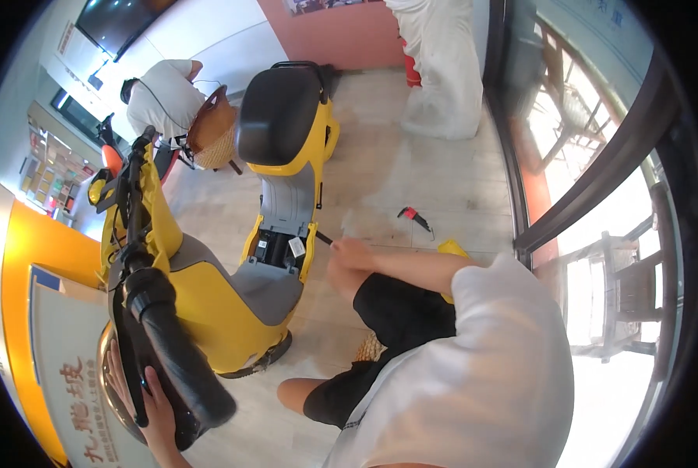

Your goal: Repairing the front panel and handlebars of a yellow electric scooter using a screwdriver and pliers.

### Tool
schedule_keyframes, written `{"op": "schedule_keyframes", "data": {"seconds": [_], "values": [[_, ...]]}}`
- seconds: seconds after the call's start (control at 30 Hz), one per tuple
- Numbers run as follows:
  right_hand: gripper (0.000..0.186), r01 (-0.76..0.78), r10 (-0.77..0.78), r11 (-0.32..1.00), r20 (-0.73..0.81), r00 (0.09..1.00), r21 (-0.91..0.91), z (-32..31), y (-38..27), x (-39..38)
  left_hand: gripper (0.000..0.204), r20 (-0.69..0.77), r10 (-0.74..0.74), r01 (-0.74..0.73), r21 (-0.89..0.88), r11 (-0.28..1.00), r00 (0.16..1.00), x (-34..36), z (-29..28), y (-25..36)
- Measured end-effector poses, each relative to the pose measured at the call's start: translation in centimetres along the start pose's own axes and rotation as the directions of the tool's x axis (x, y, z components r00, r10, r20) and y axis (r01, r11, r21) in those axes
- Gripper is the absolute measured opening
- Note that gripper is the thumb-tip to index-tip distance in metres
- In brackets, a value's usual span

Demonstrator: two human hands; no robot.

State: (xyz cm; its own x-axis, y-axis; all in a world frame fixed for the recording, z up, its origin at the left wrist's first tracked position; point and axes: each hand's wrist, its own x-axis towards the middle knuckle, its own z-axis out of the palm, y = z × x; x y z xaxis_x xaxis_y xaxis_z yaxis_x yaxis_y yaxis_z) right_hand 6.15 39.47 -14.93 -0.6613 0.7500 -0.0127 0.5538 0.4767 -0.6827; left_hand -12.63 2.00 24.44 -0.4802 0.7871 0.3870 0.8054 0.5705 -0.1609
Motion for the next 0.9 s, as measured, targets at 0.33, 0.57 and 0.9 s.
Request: {"op": "schedule_keyframes", "data": {"seconds": [0.33, 0.57, 0.9], "values": [[0.028, 0.048, 0.021, 0.954, 0.226, 0.974, -0.295, 0.5, -3.4, 0.7, 0.046, 0.202, -0.024, 0.155, -0.669, 0.727, 0.979, 4.6, -2.7, 0.1], [0.024, 0.078, -0.034, 0.978, 0.216, 0.976, -0.196, -6.9, -8.9, -6.1, 0.05, 0.826, -0.084, 0.667, -0.505, -0.548, 0.557, 11.5, -0.5, 2.2], [0.028, -0.209, 0.197, 0.978, 0.328, 0.924, 0.002, -21.5, -8.4, -9.3, 0.039, 0.802, -0.343, 0.698, -0.595, -0.399, 0.489, 14.7, -4.9, 8.7]]}}
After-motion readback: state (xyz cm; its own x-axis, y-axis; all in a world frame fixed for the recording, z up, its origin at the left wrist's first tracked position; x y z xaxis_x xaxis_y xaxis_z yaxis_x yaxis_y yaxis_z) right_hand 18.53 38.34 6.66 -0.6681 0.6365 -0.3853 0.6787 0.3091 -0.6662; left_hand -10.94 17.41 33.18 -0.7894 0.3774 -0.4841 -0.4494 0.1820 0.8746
